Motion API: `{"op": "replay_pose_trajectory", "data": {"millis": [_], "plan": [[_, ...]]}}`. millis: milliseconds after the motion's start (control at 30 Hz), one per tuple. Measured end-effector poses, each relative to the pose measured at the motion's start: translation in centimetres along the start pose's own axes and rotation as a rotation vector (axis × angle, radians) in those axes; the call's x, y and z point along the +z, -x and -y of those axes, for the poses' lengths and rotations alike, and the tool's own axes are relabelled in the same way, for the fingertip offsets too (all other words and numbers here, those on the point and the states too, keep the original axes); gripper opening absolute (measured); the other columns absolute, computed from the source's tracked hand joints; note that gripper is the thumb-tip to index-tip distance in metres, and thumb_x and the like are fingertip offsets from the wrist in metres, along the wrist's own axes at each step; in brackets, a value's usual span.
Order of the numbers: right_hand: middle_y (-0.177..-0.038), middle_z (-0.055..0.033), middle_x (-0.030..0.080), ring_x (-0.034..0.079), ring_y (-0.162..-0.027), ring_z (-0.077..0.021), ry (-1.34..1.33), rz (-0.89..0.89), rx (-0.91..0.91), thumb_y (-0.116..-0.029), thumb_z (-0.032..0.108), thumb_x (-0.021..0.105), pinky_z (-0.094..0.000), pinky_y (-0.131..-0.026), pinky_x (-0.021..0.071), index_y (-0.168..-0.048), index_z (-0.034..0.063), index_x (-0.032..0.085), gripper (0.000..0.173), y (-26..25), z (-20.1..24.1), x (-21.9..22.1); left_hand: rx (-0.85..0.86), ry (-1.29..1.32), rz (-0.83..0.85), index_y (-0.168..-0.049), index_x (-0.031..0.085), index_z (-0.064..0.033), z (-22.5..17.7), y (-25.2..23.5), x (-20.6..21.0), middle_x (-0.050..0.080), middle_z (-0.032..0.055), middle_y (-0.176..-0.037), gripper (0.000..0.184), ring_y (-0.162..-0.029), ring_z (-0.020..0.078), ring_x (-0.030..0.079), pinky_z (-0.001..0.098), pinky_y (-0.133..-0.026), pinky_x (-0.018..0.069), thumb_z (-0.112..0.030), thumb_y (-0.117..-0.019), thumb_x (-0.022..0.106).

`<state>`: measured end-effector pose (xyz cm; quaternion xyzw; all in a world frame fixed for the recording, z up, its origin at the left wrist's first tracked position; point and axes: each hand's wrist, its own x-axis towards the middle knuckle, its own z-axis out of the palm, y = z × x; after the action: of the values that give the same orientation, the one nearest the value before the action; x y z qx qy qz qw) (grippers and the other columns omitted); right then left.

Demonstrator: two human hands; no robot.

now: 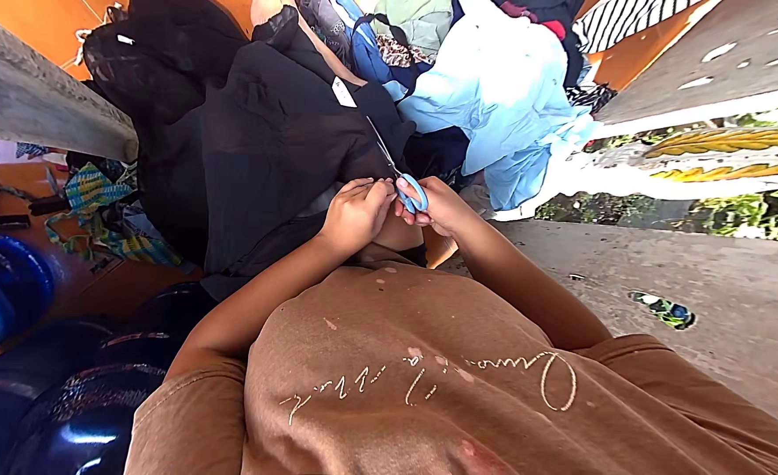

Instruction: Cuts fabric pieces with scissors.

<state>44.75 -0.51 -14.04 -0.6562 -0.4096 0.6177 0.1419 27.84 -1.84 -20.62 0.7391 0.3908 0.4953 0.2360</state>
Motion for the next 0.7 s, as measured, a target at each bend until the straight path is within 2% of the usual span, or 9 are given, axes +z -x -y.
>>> {"op": "replay_pose_trajectory", "data": {"millis": [133, 200, 267, 433, 700], "plan": [[-0.049, 0.0046, 0.053, 0.036, -0.035, 0.0028, 0.052, 0.003, 0.01, -0.1111, 0.032, 0.041, -0.0132, -0.035, 0.0259, -0.07, 0.0076, 0.059, 0.051, -0.3, 0.6, 0.1, -0.046, 0.097, -0.005, -0.092, 0.069, 0.0062, -0.1, 0.0, -0.2, 0.075, 0.0178, -0.088, 0.011, -0.087, 0.0275, 0.075, 0.0368, -0.095, 0.0566, 0.001, -0.0952, 0.06], [-0.052, 0.0072, 0.056, 0.039, -0.038, 0.0031, 0.12, 0.02, 0.019, -0.1101, 0.026, 0.045, -0.0143, -0.038, 0.0301, -0.071, 0.0085, 0.061, 0.045, -0.4, 1.0, -0.4, -0.084, 0.13, 0.001, -0.093, 0.069, 0.0066, 0.0, 0.0, -0.4, 0.075, 0.0189, -0.092, 0.01, -0.092, 0.0288, 0.075, 0.0374, -0.095, 0.0567, 0.001, -0.0949, 0.06], [-0.053, 0.0076, 0.056, 0.043, -0.041, 0.002, 0.248, -0.004, -0.004, -0.1075, 0.025, 0.051, -0.0169, -0.042, 0.034, -0.071, 0.0084, 0.063, 0.042, -0.4, 0.7, -1.1, -0.107, 0.159, 0.001, -0.094, 0.069, 0.0076, 0.1, 0.0, -0.4, 0.076, 0.0204, -0.098, 0.011, -0.097, 0.0312, 0.076, 0.039, -0.095, 0.0572, 0.001, -0.0938, 0.061], [-0.057, 0.0023, 0.056, 0.05, -0.05, -0.0046, 0.508, -0.066, -0.043, -0.103, 0.028, 0.061, -0.0269, -0.053, 0.0425, -0.072, 0.0043, 0.065, 0.039, -0.1, 1.0, -1.8, -0.102, 0.185, -0.001, -0.095, 0.069, 0.0079, 0.2, 0.0, -0.4, 0.076, 0.021, -0.099, 0.01, -0.098, 0.0319, 0.076, 0.0393, -0.096, 0.057, 0.001, -0.0941, 0.061], [-0.06, -0.0078, 0.052, 0.053, -0.057, -0.0201, 0.761, -0.112, 0.001, -0.1014, 0.027, 0.064, -0.044, -0.057, 0.0414, -0.066, 0.0026, 0.055, 0.044, -0.1, 2.2, -0.6, -0.08, 0.188, -0.019, -0.093, 0.069, 0.0073, 0.2, 0.1, -0.5, 0.076, 0.0206, -0.097, 0.01, -0.097, 0.0315, 0.076, 0.0382, -0.096, 0.0569, 0.001, -0.0945, 0.061]]}}
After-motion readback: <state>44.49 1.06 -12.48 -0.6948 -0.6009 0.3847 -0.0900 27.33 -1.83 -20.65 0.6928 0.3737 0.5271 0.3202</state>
